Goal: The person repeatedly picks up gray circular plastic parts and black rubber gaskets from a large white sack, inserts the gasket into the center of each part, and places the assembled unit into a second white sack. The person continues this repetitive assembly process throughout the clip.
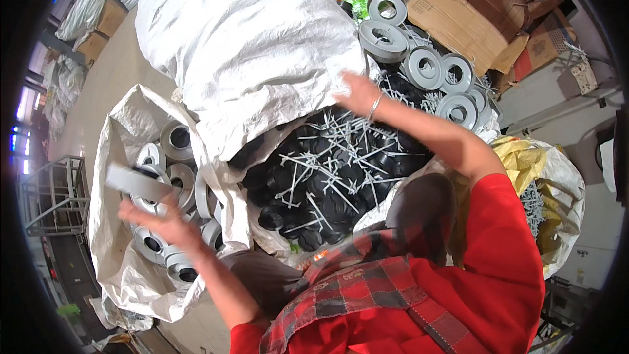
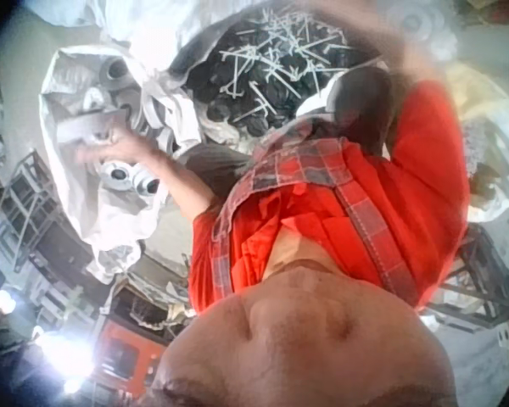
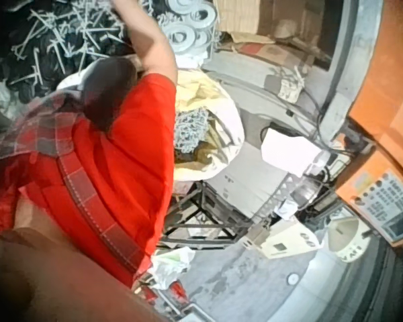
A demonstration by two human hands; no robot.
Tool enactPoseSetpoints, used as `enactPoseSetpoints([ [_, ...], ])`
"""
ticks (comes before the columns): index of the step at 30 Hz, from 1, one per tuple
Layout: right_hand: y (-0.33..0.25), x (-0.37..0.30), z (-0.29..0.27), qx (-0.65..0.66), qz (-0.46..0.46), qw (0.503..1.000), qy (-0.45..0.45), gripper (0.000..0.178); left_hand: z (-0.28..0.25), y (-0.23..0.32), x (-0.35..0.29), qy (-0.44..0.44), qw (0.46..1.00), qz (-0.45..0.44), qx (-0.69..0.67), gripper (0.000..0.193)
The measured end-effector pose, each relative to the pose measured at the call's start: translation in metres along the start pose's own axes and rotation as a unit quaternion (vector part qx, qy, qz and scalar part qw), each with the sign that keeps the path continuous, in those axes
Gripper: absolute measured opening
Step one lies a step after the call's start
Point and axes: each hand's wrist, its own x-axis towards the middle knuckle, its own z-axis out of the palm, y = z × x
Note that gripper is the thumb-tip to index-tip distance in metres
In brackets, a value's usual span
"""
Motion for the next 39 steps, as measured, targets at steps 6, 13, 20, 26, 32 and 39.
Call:
enactPoseSetpoints([
  [6,0.123,0.073,-0.050,-0.273,0.153,0.947,-0.071,0.063,0.010,0.024,-0.015,-0.072,0.963,-0.061,-0.251,0.055],
  [13,0.154,0.083,-0.047,-0.292,0.224,0.887,-0.280,0.073,0.061,0.041,-0.106,-0.367,0.885,-0.150,-0.244,0.052],
  [20,0.163,0.051,-0.040,-0.153,0.281,0.856,-0.406,0.052,0.077,0.060,-0.115,-0.452,0.873,0.024,-0.180,0.054],
  [26,0.072,-0.066,-0.042,-0.163,0.090,0.822,-0.538,0.048,0.076,0.081,-0.129,-0.540,0.803,0.100,-0.232,0.057],
  [32,-0.064,-0.100,-0.059,0.061,-0.212,0.816,-0.534,0.052,0.065,0.122,-0.122,-0.593,0.719,0.315,-0.179,0.084],
  [39,-0.066,-0.040,-0.011,0.219,-0.119,0.891,-0.379,0.042,0.032,0.071,-0.095,-0.576,0.739,-0.272,-0.219,0.038],
])
